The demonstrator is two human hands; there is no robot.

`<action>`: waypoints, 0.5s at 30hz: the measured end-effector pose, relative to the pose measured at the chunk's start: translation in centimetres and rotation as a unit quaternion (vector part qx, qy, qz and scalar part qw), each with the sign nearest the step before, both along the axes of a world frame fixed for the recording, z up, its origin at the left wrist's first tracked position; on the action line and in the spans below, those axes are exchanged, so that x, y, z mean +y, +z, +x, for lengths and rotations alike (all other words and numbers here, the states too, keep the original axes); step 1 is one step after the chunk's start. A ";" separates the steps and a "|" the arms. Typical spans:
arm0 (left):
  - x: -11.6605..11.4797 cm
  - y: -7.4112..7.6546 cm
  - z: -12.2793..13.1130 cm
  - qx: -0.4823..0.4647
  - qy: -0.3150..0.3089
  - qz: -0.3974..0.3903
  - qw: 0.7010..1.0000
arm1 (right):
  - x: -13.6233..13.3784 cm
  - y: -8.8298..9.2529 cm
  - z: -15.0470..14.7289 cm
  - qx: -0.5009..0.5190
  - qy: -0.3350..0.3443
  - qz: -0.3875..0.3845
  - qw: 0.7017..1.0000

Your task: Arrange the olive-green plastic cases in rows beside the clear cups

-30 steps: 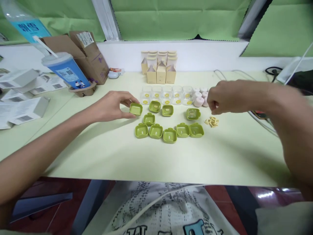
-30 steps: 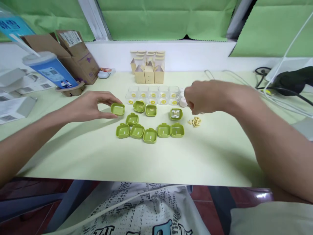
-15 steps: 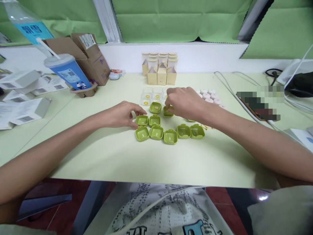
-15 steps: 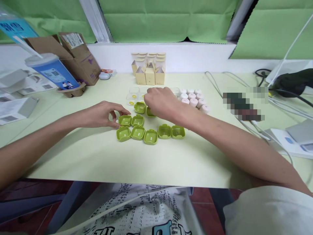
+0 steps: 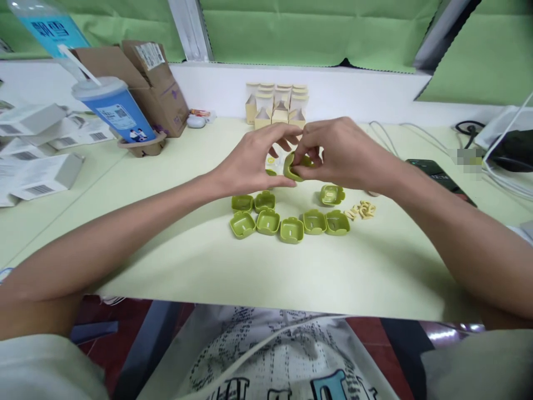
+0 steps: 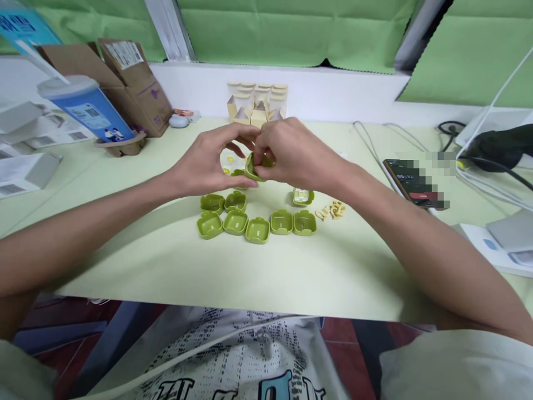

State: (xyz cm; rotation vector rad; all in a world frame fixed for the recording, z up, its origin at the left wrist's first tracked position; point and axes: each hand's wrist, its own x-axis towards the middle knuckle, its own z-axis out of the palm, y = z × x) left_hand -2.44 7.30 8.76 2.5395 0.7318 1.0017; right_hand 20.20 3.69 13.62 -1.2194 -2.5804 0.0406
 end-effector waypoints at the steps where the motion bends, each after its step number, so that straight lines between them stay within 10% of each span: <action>1: -0.2 0.0 0.5 -0.017 -0.006 -0.003 1.000 | -0.2 0.6 0.4 0.011 0.003 0.002 1.000; 15: -1.7 0.7 1.7 -0.055 -0.032 -0.043 0.997 | -1.6 3.6 3.1 0.035 0.011 -0.055 0.998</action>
